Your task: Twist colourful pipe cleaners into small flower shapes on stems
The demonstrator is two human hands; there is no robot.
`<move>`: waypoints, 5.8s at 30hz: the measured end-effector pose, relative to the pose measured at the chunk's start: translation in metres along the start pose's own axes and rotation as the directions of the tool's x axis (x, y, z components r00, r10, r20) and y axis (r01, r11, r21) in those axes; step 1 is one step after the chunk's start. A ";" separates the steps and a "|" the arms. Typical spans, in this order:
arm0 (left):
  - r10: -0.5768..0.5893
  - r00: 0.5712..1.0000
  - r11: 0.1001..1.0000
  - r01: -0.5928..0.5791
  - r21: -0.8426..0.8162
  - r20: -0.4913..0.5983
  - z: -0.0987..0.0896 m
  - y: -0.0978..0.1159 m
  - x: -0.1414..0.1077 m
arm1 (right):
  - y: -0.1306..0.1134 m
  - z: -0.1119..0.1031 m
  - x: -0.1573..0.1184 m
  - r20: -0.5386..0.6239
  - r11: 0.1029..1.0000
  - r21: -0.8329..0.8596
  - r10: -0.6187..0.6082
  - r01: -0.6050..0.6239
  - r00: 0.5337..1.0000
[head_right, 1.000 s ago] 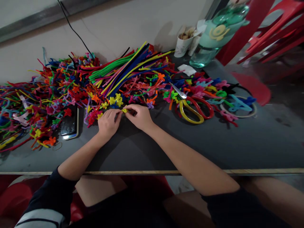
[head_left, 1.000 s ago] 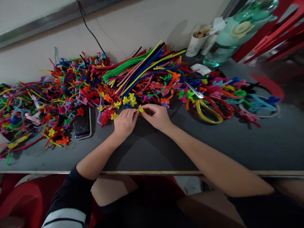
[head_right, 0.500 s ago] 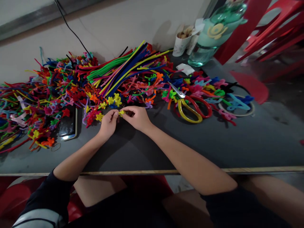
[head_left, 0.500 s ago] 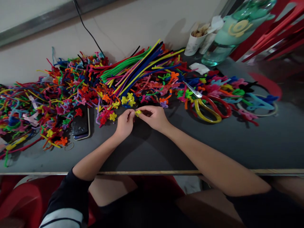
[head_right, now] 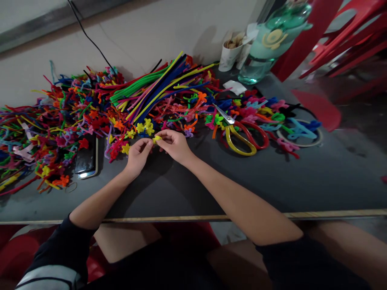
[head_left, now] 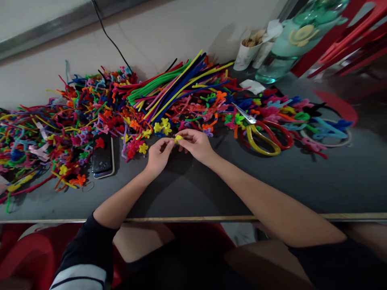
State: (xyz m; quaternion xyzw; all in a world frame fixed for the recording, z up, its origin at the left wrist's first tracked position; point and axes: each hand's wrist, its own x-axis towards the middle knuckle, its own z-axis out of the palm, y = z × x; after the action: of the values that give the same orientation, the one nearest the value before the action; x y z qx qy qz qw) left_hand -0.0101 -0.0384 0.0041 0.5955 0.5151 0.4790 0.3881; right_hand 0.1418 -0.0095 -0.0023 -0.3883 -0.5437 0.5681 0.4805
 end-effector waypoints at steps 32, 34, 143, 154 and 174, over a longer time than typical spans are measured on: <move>0.159 0.986 0.918 -0.164 0.360 0.043 -0.013 0.006 0.006 | -0.006 0.000 -0.008 0.001 0.731 -0.608 -0.389 0.309 0.921; 0.108 0.991 0.948 -0.126 0.293 0.076 -0.014 0.004 0.008 | -0.007 -0.001 -0.008 0.002 0.750 -0.586 -0.378 0.307 0.926; 0.301 0.953 0.899 -0.283 0.335 -0.004 -0.008 -0.003 0.008 | -0.005 0.002 -0.007 -0.070 0.890 -0.393 -0.282 0.233 0.957; 0.431 0.901 0.745 -0.379 0.550 0.036 -0.012 -0.001 0.006 | -0.005 0.003 -0.009 -0.069 0.825 -0.501 -0.337 0.260 0.939; 0.443 0.894 0.721 -0.395 0.570 0.060 -0.010 0.000 0.005 | -0.004 0.003 -0.008 -0.082 0.865 -0.445 -0.299 0.233 0.951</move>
State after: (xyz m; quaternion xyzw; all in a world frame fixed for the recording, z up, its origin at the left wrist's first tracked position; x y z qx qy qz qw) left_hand -0.0197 -0.0341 0.0069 0.7645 0.5008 0.4025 0.0534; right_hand 0.1409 -0.0187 0.0010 -0.4471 -0.6666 0.3317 0.4958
